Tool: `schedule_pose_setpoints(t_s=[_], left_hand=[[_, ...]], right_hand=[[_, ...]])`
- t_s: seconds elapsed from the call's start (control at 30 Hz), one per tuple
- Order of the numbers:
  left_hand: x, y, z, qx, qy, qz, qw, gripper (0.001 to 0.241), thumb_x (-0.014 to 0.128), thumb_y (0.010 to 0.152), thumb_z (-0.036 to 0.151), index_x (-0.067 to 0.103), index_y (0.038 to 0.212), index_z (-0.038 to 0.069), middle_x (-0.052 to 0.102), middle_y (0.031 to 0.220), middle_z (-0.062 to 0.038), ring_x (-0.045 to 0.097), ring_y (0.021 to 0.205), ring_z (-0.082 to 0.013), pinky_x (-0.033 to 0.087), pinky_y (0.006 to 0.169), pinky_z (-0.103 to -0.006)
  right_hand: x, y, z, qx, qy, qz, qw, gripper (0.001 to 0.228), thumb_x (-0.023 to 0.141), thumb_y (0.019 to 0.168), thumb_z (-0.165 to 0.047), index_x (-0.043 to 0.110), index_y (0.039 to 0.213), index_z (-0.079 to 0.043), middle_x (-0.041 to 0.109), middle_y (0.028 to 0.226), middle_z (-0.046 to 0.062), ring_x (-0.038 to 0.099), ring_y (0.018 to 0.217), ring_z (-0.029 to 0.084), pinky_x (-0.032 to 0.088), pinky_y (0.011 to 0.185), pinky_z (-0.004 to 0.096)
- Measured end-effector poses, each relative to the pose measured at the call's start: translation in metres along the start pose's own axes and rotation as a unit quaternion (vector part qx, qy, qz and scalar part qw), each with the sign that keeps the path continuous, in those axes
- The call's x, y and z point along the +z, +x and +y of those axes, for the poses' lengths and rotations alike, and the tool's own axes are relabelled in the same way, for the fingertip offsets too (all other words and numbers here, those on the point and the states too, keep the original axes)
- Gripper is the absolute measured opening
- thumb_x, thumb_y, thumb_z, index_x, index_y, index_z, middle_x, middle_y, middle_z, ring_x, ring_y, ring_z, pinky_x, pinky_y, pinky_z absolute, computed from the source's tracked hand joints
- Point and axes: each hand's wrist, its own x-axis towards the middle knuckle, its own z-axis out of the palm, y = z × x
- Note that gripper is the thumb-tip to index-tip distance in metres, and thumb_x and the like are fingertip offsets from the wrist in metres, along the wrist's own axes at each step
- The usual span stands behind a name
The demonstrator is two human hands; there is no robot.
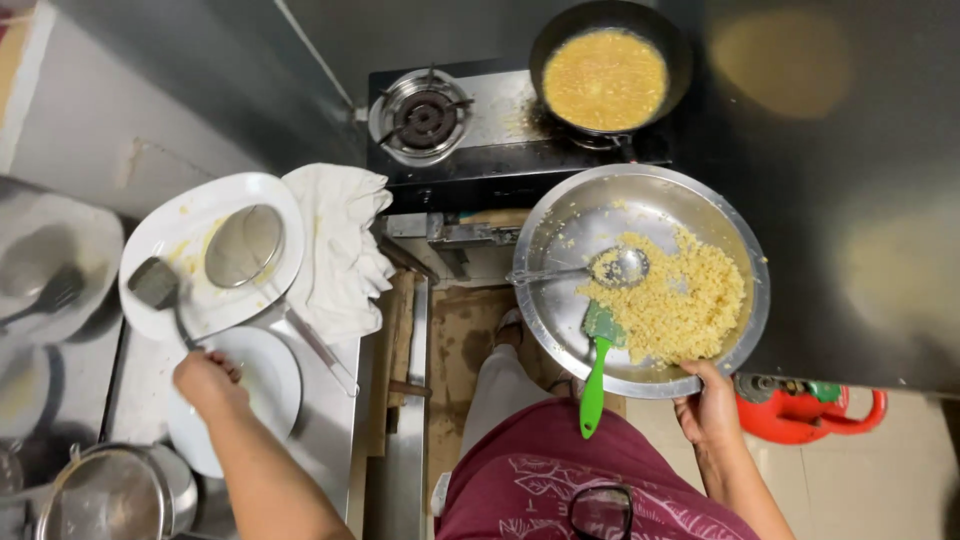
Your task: Transferring and stirring a yellow food mixture in a frying pan on a gas stove
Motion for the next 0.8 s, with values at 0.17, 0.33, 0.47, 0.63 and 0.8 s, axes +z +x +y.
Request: schedule_pose_setpoints(t_s=[0.17, 0.33, 0.47, 0.63, 0.8], left_hand=[[0.014, -0.078, 0.032, 0.142, 0.03, -0.088, 0.986, 0.024, 0.042, 0.084, 0.007, 0.045, 0.106, 0.016, 0.051, 0.075, -0.002, 0.038, 0.057, -0.01, 0.025, 0.049, -0.027], [0.088, -0.139, 0.027, 0.201, 0.116, -0.256, 0.938, 0.021, 0.045, 0.108, 0.021, 0.056, 0.124, 0.013, 0.047, 0.066, -0.003, 0.051, 0.05, -0.0097, 0.039, 0.044, -0.0174], [0.17, -0.237, 0.024, 0.211, 0.195, -0.432, 0.855, 0.038, 0.044, 0.107, 0.015, 0.058, 0.135, -0.007, 0.059, 0.08, -0.01, 0.063, 0.058, -0.0128, 0.058, 0.053, -0.0252], [0.299, -0.295, -0.003, 0.305, 0.342, -0.553, 0.696, 0.038, 0.046, 0.106, 0.024, 0.059, 0.138, 0.008, 0.071, 0.09, -0.003, 0.06, 0.053, -0.0152, 0.05, 0.052, -0.0304], [0.422, -0.304, -0.05, 0.693, 0.495, -0.414, 0.32, 0.038, 0.061, 0.083, 0.001, 0.06, 0.121, 0.005, 0.067, 0.1, -0.021, 0.072, 0.067, -0.045, 0.057, 0.053, -0.0541]], right_hand=[[-0.001, 0.005, 0.005, -0.015, 0.032, 0.007, 0.999, 0.016, 0.065, 0.089, -0.01, 0.054, 0.079, -0.017, 0.051, 0.064, -0.005, 0.048, 0.049, 0.007, 0.033, 0.039, 0.021], [-0.088, 0.111, 0.095, -0.09, 0.095, 0.005, 0.991, 0.042, 0.071, 0.087, -0.003, 0.056, 0.124, 0.009, 0.061, 0.104, 0.018, 0.076, 0.08, 0.034, 0.064, 0.082, 0.058], [-0.075, 0.097, 0.101, -0.09, 0.105, 0.029, 0.99, 0.042, 0.071, 0.086, -0.003, 0.056, 0.124, 0.006, 0.059, 0.101, 0.015, 0.074, 0.076, 0.029, 0.066, 0.078, 0.053], [0.015, 0.0, 0.039, -0.041, 0.091, 0.064, 0.993, 0.017, 0.067, 0.086, -0.005, 0.055, 0.078, -0.015, 0.055, 0.065, -0.004, 0.055, 0.053, 0.01, 0.042, 0.044, 0.022], [0.039, -0.008, 0.052, -0.051, 0.12, 0.104, 0.986, 0.015, 0.065, 0.083, -0.006, 0.057, 0.092, -0.015, 0.054, 0.072, -0.004, 0.055, 0.058, 0.009, 0.043, 0.048, 0.021]])
